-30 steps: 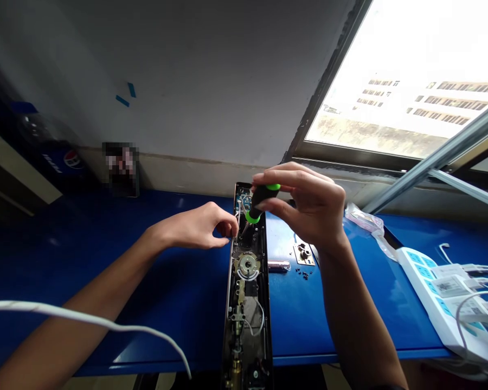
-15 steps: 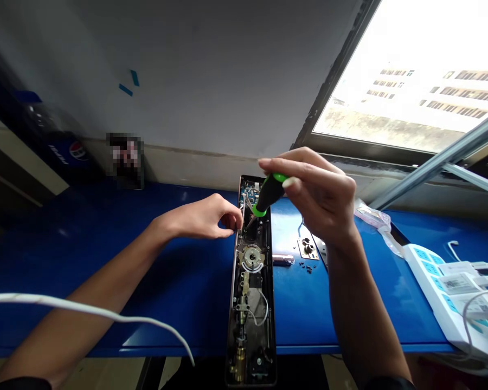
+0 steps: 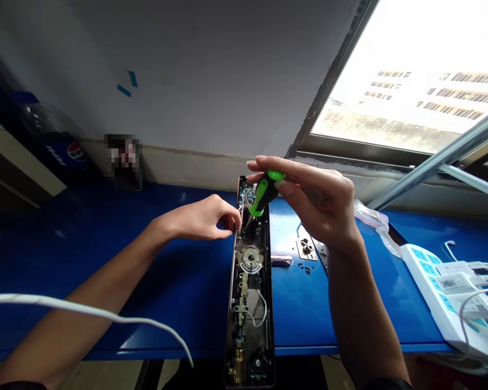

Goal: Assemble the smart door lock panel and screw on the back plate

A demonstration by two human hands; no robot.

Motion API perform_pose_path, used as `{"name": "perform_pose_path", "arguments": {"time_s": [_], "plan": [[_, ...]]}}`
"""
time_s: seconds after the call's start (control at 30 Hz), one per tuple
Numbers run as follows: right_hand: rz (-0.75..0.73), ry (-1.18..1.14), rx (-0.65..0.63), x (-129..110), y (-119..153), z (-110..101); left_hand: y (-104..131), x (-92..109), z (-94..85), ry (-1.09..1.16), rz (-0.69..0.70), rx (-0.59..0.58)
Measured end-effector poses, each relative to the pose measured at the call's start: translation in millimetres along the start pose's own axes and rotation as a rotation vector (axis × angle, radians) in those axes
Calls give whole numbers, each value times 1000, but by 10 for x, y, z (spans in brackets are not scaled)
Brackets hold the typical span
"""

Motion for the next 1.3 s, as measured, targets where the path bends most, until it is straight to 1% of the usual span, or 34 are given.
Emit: {"name": "perform_pose_path", "arguments": {"time_s": [0.13,0.17,0.23,0.33,0.4,0.5,0.57,0.67,0.73,0.77,0.9,0.97,1.03,1.1,1.17,1.23,1.3], "plan": [[-122,122,51,-70,10,-65,3,-2,-4,-6,-7,1],[-134,146,52,-75,10,-66,2,-1,-7,-10,-9,3],[-101,128,15,-51,3,-31,-1,-2,-9,-24,-17,3],[-31,21,-61,-16,-2,59,-5,-3,-10,-41,-27,3],[-63,35,-45,-45,-2,57,-5,-2,-11,-40,-29,5],[-138,188,41,-98,2,-11,-1,-5,-18,-35,-32,16],[-127,213,40,-92,-2,-11,1,-8,-21,-43,-34,20],[-27,56,-55,-27,-10,70,4,-3,-17,-53,-30,12],[3,-19,-65,-13,-9,80,6,4,-16,-45,-29,7],[-12,-9,-51,-24,-10,64,7,8,-18,-38,-30,8],[-125,177,25,-110,-4,-4,9,10,-26,-27,-37,17],[-96,170,2,-93,-6,22,7,2,-20,-27,-39,15],[-30,86,-59,-47,-5,83,6,1,-15,-21,-30,14],[-12,28,-88,-33,1,116,7,4,-15,-12,-24,17],[-66,60,-67,-62,4,96,10,3,-21,-10,-32,23],[-121,152,-13,-91,7,48,13,-4,-21,-8,-48,23],[-128,203,6,-99,6,34,15,-8,-18,-5,-55,22]]}}
Point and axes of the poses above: each hand's wrist, its own y-axis away from the middle knuckle, its own z-axis out of the palm, x = y × z, the point moved 9 cm from there along -y, towards the middle knuckle, and after that the axes turned 13 degrees about -y, right-handed, at the moved point
